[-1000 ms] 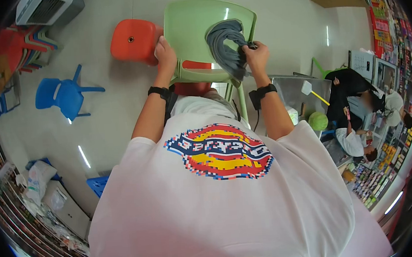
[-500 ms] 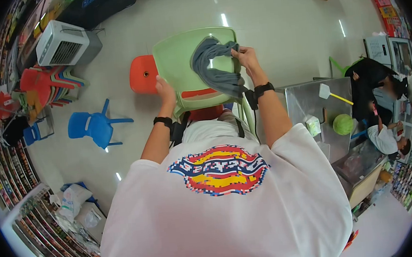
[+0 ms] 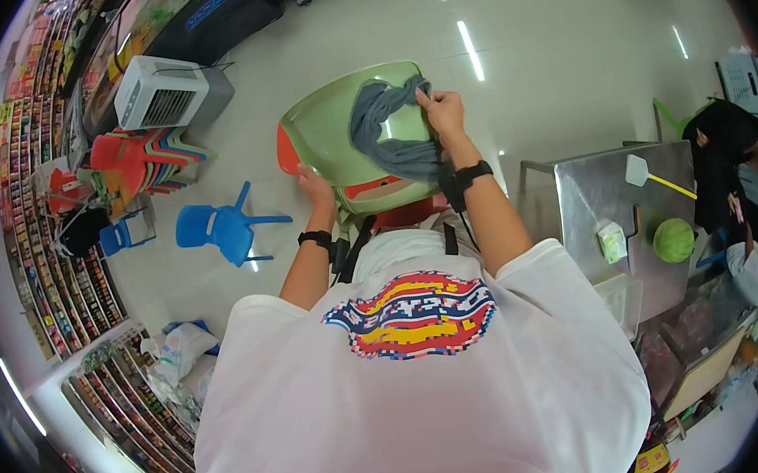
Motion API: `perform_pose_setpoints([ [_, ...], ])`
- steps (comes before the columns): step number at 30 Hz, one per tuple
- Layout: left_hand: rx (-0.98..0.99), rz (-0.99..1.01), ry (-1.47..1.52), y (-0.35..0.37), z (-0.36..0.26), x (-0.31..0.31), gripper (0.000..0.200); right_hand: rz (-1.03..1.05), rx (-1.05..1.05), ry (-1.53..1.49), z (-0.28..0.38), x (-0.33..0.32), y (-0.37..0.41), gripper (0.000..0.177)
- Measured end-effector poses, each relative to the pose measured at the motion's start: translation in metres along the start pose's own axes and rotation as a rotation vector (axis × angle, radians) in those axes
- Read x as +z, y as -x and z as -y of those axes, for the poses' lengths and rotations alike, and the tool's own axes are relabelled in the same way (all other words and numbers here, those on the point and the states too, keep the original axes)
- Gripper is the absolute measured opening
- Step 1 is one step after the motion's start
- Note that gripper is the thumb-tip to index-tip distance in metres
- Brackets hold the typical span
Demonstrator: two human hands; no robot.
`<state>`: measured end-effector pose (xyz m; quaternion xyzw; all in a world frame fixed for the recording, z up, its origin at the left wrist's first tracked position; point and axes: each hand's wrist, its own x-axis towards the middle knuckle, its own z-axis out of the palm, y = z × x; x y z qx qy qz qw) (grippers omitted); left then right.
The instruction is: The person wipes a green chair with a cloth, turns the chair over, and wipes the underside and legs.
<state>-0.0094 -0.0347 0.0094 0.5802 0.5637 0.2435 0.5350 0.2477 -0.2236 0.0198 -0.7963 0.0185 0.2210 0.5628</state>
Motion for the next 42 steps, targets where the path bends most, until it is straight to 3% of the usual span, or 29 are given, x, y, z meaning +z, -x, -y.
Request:
perform_pose_setpoints([
  [1, -0.011, -0.035, 0.051, 0.006, -0.004, 0.001, 0.063, 0.150, -0.014, -0.133, -0.006, -0.001, -0.006, 0.044],
  [5, -0.047, -0.096, 0.119, 0.015, -0.008, 0.005, 0.063, 0.332, -0.077, -0.220, -0.018, -0.010, -0.004, 0.033],
  [7, -0.058, -0.061, 0.080, 0.021, -0.007, 0.007, 0.063, 0.127, 0.103, -0.215, -0.008, -0.007, 0.008, 0.034],
  [8, -0.059, -0.025, 0.052, 0.022, -0.010, 0.011, 0.063, 0.125, 0.098, -0.211, -0.002, -0.003, 0.010, 0.034],
  [10, -0.072, -0.009, -0.026, 0.023, -0.009, 0.014, 0.063, -0.437, 0.092, 0.207, 0.008, 0.005, 0.013, 0.035],
  [11, -0.084, 0.010, -0.112, 0.022, -0.009, 0.016, 0.062, -0.443, 0.085, 0.211, 0.010, 0.000, 0.013, 0.035],
  [13, -0.042, -0.002, -0.022, 0.029, -0.008, 0.027, 0.062, -0.111, 0.178, 0.131, 0.026, -0.029, 0.015, 0.040],
  [17, -0.028, 0.003, 0.155, 0.027, -0.001, 0.030, 0.063, 0.030, 0.177, -0.070, -0.022, -0.041, -0.008, 0.042],
  [19, -0.047, 0.077, 0.203, 0.026, 0.000, 0.020, 0.063, 0.344, 0.122, -0.401, -0.022, -0.046, -0.005, 0.043],
  [21, -0.061, 0.142, 0.245, 0.022, -0.005, 0.015, 0.063, 0.327, 0.111, -0.303, -0.017, -0.046, 0.001, 0.041],
  [23, -0.039, 0.138, 0.071, 0.022, -0.009, 0.015, 0.065, 0.315, 0.107, -0.199, -0.008, -0.039, 0.012, 0.040],
  [25, -0.015, 0.103, 0.070, 0.028, -0.013, 0.021, 0.065, -0.026, 0.085, 0.270, 0.017, -0.025, 0.034, 0.050],
  [27, 0.000, 0.049, 0.084, 0.032, -0.016, 0.020, 0.066, -0.093, 0.069, 0.338, 0.033, -0.014, 0.044, 0.059],
  [29, -0.035, 0.153, 0.085, 0.028, -0.024, 0.018, 0.066, -0.305, -0.056, 0.487, 0.051, -0.001, 0.042, 0.073],
  [33, -0.002, 0.106, 0.061, 0.006, 0.009, 0.022, 0.067, -0.275, -0.037, 0.494, 0.072, 0.001, 0.026, 0.074],
  [37, 0.009, 0.088, 0.075, 0.010, -0.004, 0.020, 0.067, -0.216, -0.120, 0.350, 0.041, -0.006, 0.000, 0.055],
  [40, -0.005, 0.098, 0.121, 0.014, -0.009, 0.010, 0.066, 0.047, -0.194, -0.127, 0.006, -0.012, -0.016, 0.033],
  [42, -0.021, 0.108, 0.152, 0.009, -0.003, 0.006, 0.066, 0.141, -0.197, 0.015, 0.002, -0.026, -0.006, 0.034],
])
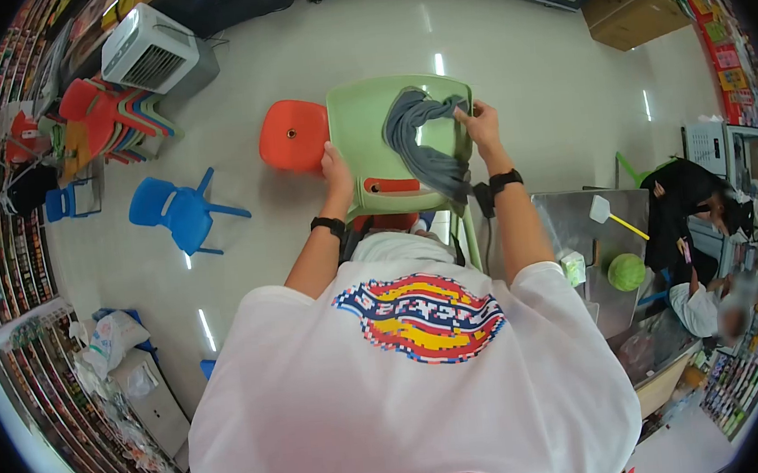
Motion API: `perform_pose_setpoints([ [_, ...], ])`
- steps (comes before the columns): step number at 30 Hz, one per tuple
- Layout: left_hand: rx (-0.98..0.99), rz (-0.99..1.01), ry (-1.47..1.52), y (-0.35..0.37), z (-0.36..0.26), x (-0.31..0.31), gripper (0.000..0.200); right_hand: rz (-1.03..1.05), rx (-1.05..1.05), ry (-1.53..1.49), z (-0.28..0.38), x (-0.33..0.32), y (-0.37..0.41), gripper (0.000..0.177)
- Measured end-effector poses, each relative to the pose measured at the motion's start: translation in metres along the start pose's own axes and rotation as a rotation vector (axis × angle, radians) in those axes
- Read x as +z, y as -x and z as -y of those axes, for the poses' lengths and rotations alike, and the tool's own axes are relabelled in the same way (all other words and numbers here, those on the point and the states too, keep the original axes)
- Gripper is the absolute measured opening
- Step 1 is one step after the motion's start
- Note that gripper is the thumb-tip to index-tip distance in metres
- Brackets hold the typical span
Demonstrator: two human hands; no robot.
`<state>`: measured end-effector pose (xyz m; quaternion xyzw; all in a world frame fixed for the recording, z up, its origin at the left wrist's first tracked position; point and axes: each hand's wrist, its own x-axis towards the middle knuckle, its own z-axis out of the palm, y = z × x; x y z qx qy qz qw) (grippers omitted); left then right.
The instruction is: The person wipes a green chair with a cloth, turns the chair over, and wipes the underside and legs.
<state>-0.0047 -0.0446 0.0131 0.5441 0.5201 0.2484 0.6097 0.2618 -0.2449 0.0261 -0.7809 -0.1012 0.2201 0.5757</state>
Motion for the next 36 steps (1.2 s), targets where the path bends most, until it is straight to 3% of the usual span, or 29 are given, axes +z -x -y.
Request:
perform_pose_setpoints([
  [1, 0.003, -0.012, -0.016, -0.007, 0.007, 0.000, 0.067, 0.093, -0.003, 0.130, -0.005, -0.007, 0.004, 0.036],
  [2, 0.007, -0.020, -0.031, -0.012, 0.015, 0.000, 0.067, 0.186, 0.112, 0.256, -0.010, -0.010, 0.009, 0.057],
  [3, 0.009, -0.022, -0.026, -0.013, 0.019, 0.000, 0.067, 0.187, 0.107, 0.257, -0.008, -0.005, 0.021, 0.057],
  [5, 0.025, -0.090, -0.099, -0.018, 0.021, 0.006, 0.067, -0.077, -0.049, 0.430, 0.005, 0.011, 0.052, 0.087],
  [6, 0.024, -0.095, -0.091, -0.016, 0.016, 0.008, 0.067, -0.059, -0.014, 0.410, 0.015, 0.013, 0.056, 0.115],
  [7, 0.011, -0.060, -0.077, -0.012, 0.010, 0.008, 0.068, -0.053, -0.016, 0.415, 0.026, 0.021, 0.054, 0.115],
  [9, -0.009, -0.031, -0.067, -0.009, 0.011, 0.008, 0.068, -0.239, -0.047, 0.616, 0.047, 0.044, 0.046, 0.122],
  [11, 0.043, -0.023, -0.141, -0.022, 0.023, 0.011, 0.069, -0.286, 0.056, 0.618, 0.069, 0.056, 0.046, 0.127],
  [14, -0.007, 0.016, -0.165, -0.021, 0.012, 0.007, 0.071, -0.382, 0.122, 0.571, 0.081, 0.056, 0.040, 0.112],
  [16, -0.019, -0.002, -0.179, -0.020, 0.012, 0.006, 0.071, -0.407, 0.229, 0.406, 0.070, 0.038, 0.025, 0.086],
  [17, -0.027, -0.014, -0.193, -0.020, 0.012, 0.004, 0.071, -0.409, 0.232, 0.405, 0.061, 0.031, 0.024, 0.086],
  [19, -0.015, -0.030, -0.172, -0.024, 0.015, 0.005, 0.070, -0.291, -0.001, 0.329, 0.054, 0.021, 0.027, 0.070],
  [20, -0.007, -0.058, -0.142, -0.024, 0.017, 0.008, 0.070, -0.027, 0.130, 0.380, 0.052, 0.008, 0.029, 0.078],
  [21, -0.003, -0.046, -0.142, -0.023, 0.013, 0.010, 0.070, -0.039, 0.131, 0.380, 0.051, 0.011, 0.043, 0.078],
  [23, -0.047, -0.069, -0.155, -0.017, 0.004, 0.012, 0.070, -0.242, -0.133, 0.772, 0.048, 0.036, 0.077, 0.082],
  [24, -0.050, -0.065, -0.152, -0.017, 0.005, 0.012, 0.070, -0.244, -0.131, 0.777, 0.059, 0.045, 0.088, 0.082],
  [26, -0.015, -0.061, -0.174, -0.019, 0.007, 0.013, 0.071, -0.524, -0.435, 0.927, 0.090, 0.061, 0.100, 0.086],
  [27, -0.017, -0.067, -0.173, -0.020, 0.007, 0.012, 0.071, -0.517, -0.438, 0.927, 0.089, 0.067, 0.099, 0.086],
  [29, -0.002, -0.007, -0.129, -0.021, 0.009, 0.012, 0.072, -0.405, -0.500, 0.689, 0.086, 0.078, 0.096, 0.071],
  [30, -0.003, -0.007, -0.129, -0.022, 0.008, 0.012, 0.072, -0.431, -0.489, 0.608, 0.083, 0.082, 0.087, 0.045],
  [31, 0.033, 0.004, -0.103, -0.022, 0.009, 0.012, 0.072, -0.426, -0.488, 0.612, 0.077, 0.081, 0.076, 0.045],
  [33, 0.059, 0.006, -0.072, -0.020, 0.010, 0.009, 0.072, -0.407, -0.197, 0.487, 0.067, 0.068, 0.050, 0.028],
  [34, 0.077, 0.004, -0.087, -0.021, 0.011, 0.007, 0.072, -0.498, -0.389, 0.435, 0.073, 0.060, 0.044, 0.020],
  [35, 0.093, 0.002, -0.101, -0.022, 0.011, 0.005, 0.072, -0.491, -0.388, 0.441, 0.075, 0.056, 0.044, 0.020],
  [36, 0.082, -0.001, -0.099, -0.021, 0.010, 0.002, 0.072, -0.493, -0.307, 0.206, 0.085, 0.051, 0.049, 0.019],
])
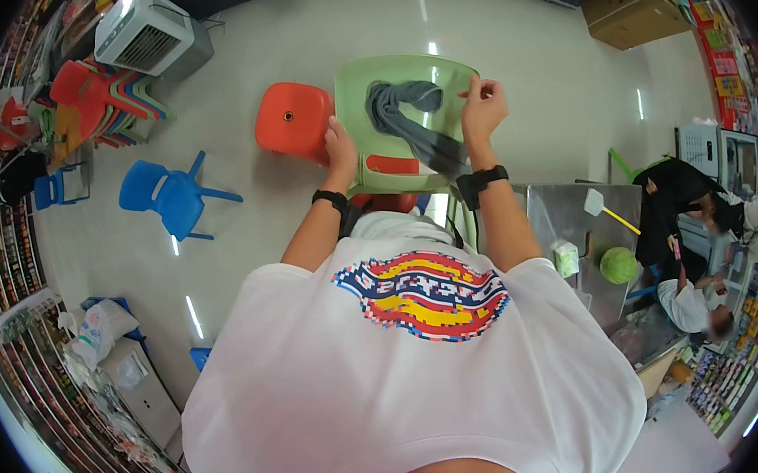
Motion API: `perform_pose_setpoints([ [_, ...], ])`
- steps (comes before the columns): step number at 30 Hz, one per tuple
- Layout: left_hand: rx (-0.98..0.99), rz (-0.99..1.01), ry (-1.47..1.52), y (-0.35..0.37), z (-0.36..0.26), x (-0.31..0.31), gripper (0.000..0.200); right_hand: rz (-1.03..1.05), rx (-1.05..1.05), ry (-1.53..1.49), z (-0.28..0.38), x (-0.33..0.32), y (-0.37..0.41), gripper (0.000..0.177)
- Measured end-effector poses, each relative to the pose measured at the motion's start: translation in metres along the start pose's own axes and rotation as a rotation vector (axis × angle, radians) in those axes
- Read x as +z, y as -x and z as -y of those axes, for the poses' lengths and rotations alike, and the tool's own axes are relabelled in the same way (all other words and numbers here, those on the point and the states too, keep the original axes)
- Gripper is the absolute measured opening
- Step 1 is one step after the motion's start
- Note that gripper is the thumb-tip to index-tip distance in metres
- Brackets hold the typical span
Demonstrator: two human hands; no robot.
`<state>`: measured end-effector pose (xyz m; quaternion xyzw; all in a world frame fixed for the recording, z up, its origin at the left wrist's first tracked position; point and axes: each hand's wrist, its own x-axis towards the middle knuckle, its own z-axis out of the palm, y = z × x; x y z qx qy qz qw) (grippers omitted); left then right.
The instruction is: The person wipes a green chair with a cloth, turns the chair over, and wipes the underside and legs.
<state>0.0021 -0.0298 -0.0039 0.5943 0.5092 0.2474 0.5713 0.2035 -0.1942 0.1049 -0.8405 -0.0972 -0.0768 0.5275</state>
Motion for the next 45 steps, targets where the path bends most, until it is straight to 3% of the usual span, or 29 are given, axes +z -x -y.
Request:
perform_pose_setpoints([
  [1, -0.089, 0.033, -0.083, -0.002, -0.003, -0.003, 0.067, -0.022, 0.135, -0.203, 0.013, -0.008, -0.002, 0.019],
  [2, -0.175, 0.066, -0.164, -0.004, -0.007, -0.003, 0.063, 0.067, 0.083, -0.108, 0.027, -0.017, 0.009, 0.018],
  [4, -0.086, 0.029, -0.122, -0.008, 0.002, 0.004, 0.067, 0.248, -0.295, 0.039, 0.014, -0.017, 0.045, 0.021],
  [5, 0.010, -0.007, -0.088, -0.009, 0.006, 0.007, 0.071, 0.434, -0.387, 0.091, 0.016, -0.014, 0.065, 0.032],
  [6, 0.005, -0.008, -0.086, -0.004, -0.001, 0.008, 0.071, 0.578, -0.563, 0.261, 0.018, -0.012, 0.078, 0.054],
  [10, 0.024, 0.005, 0.013, 0.016, -0.043, 0.010, 0.070, 0.567, -0.695, 0.536, 0.023, 0.009, 0.081, 0.071],
  [14, 0.025, 0.040, -0.050, 0.009, -0.029, 0.009, 0.068, 0.471, -0.472, 0.536, 0.008, 0.007, 0.050, 0.087],
  [17, 0.040, -0.034, -0.064, 0.007, -0.026, 0.014, 0.067, 0.475, -0.547, 0.639, -0.003, -0.004, 0.083, 0.093],
  [21, -0.022, -0.086, -0.109, 0.011, -0.041, 0.015, 0.065, 0.496, -0.545, 0.589, 0.016, -0.003, 0.111, 0.089],
  [23, -0.127, 0.068, -0.107, 0.010, -0.041, 0.006, 0.070, 0.486, -0.447, 0.446, 0.023, 0.000, 0.092, 0.083],
  [25, -0.099, 0.075, -0.079, 0.010, -0.032, 0.004, 0.070, 0.413, -0.519, 0.328, 0.030, -0.003, 0.079, 0.083],
  [29, -0.060, 0.044, -0.075, 0.004, -0.025, 0.010, 0.068, 0.527, -0.711, 0.494, 0.023, 0.007, 0.084, 0.074],
  [31, -0.006, -0.003, -0.111, 0.000, -0.020, 0.014, 0.067, 0.515, -0.709, 0.475, 0.014, 0.014, 0.068, 0.068],
  [33, 0.044, -0.041, -0.155, 0.000, -0.016, 0.013, 0.067, 0.520, -0.668, 0.401, 0.002, 0.013, 0.047, 0.065],
  [35, 0.012, -0.017, -0.081, 0.002, -0.019, 0.011, 0.067, 0.393, -0.591, 0.343, -0.010, 0.013, 0.026, 0.062],
  [37, 0.006, -0.004, -0.093, 0.003, -0.017, 0.011, 0.067, 0.262, -0.326, 0.206, -0.019, 0.011, 0.020, 0.061],
  [38, 0.006, 0.003, -0.103, 0.001, -0.018, 0.011, 0.067, 0.261, -0.327, 0.205, -0.022, 0.015, 0.024, 0.061],
  [41, 0.054, -0.026, -0.069, 0.005, -0.027, 0.015, 0.066, 0.119, -0.370, 0.303, -0.010, 0.031, 0.049, 0.056],
  [45, 0.027, -0.064, -0.087, 0.007, -0.029, 0.013, 0.064, 0.380, -0.696, 0.412, 0.015, 0.052, 0.085, 0.052],
])
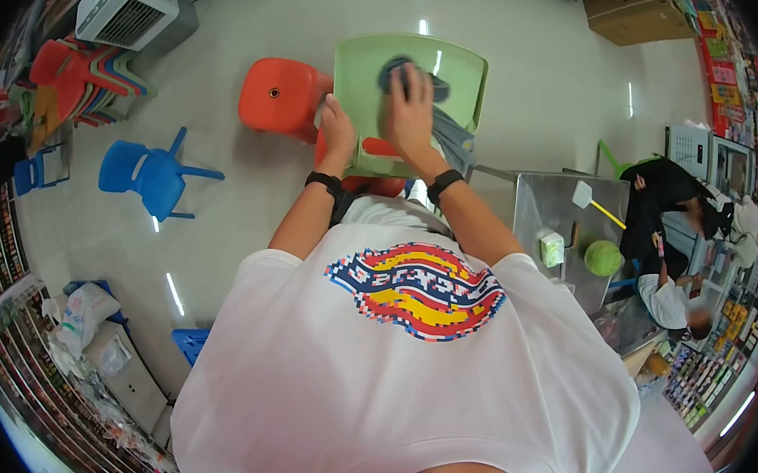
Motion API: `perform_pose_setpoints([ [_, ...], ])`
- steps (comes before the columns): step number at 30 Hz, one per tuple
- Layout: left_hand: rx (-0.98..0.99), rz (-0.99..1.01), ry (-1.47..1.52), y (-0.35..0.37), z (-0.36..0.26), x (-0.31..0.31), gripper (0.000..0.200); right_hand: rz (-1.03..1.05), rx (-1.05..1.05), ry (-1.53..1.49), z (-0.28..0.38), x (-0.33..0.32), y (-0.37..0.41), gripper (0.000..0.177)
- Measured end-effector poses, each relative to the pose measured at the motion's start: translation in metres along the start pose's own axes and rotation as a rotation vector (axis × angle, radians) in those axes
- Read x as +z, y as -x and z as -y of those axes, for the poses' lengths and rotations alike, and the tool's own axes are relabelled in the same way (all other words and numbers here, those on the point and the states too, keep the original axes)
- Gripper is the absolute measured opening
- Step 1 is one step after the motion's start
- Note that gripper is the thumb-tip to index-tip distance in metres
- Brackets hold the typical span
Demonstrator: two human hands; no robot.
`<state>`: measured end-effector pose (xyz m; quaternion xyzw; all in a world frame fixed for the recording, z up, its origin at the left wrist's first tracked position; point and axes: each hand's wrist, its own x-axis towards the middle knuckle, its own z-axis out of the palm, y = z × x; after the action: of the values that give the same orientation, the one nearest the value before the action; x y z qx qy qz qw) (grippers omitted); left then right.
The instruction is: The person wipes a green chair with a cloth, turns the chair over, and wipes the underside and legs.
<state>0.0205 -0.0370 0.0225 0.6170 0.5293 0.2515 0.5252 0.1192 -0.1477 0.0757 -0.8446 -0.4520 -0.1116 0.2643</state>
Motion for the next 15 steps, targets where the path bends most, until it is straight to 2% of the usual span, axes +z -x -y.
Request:
perform_pose_setpoints([
  [1, -0.018, 0.015, -0.007, 0.000, -0.002, -0.002, 0.064, 0.056, -0.120, 0.063, 0.006, 0.004, -0.002, 0.053],
  [2, -0.036, 0.030, -0.014, 0.001, -0.004, -0.003, 0.064, 0.057, -0.115, 0.061, 0.005, 0.004, -0.007, 0.053],
  [4, 0.003, 0.041, 0.005, -0.002, 0.002, -0.004, 0.064, 0.169, -0.277, -0.009, -0.006, 0.005, -0.018, 0.051],
  [6, 0.037, 0.054, 0.025, -0.004, 0.010, -0.006, 0.064, 0.108, -0.236, 0.004, -0.015, -0.005, -0.030, 0.049],
  [8, -0.028, 0.115, 0.020, -0.009, 0.016, -0.006, 0.062, -0.021, -0.002, 0.105, -0.027, -0.020, -0.038, 0.046],
  [9, -0.033, 0.115, 0.025, -0.011, 0.020, -0.006, 0.062, -0.017, -0.006, 0.109, -0.037, -0.024, -0.038, 0.046],
  [11, -0.046, 0.146, 0.058, -0.014, 0.027, -0.006, 0.063, -0.111, 0.223, 0.224, -0.056, -0.032, -0.036, 0.045],
  [12, -0.048, 0.142, 0.065, -0.013, 0.024, -0.006, 0.063, -0.110, 0.215, 0.226, -0.062, -0.032, -0.033, 0.045],
  [14, -0.094, 0.133, 0.001, -0.009, 0.011, -0.006, 0.066, -0.118, 0.373, 0.181, -0.072, -0.028, -0.026, 0.043],
  [15, -0.101, 0.129, 0.011, -0.006, 0.009, -0.004, 0.066, -0.153, 0.315, 0.257, -0.065, -0.021, -0.031, 0.042],
])
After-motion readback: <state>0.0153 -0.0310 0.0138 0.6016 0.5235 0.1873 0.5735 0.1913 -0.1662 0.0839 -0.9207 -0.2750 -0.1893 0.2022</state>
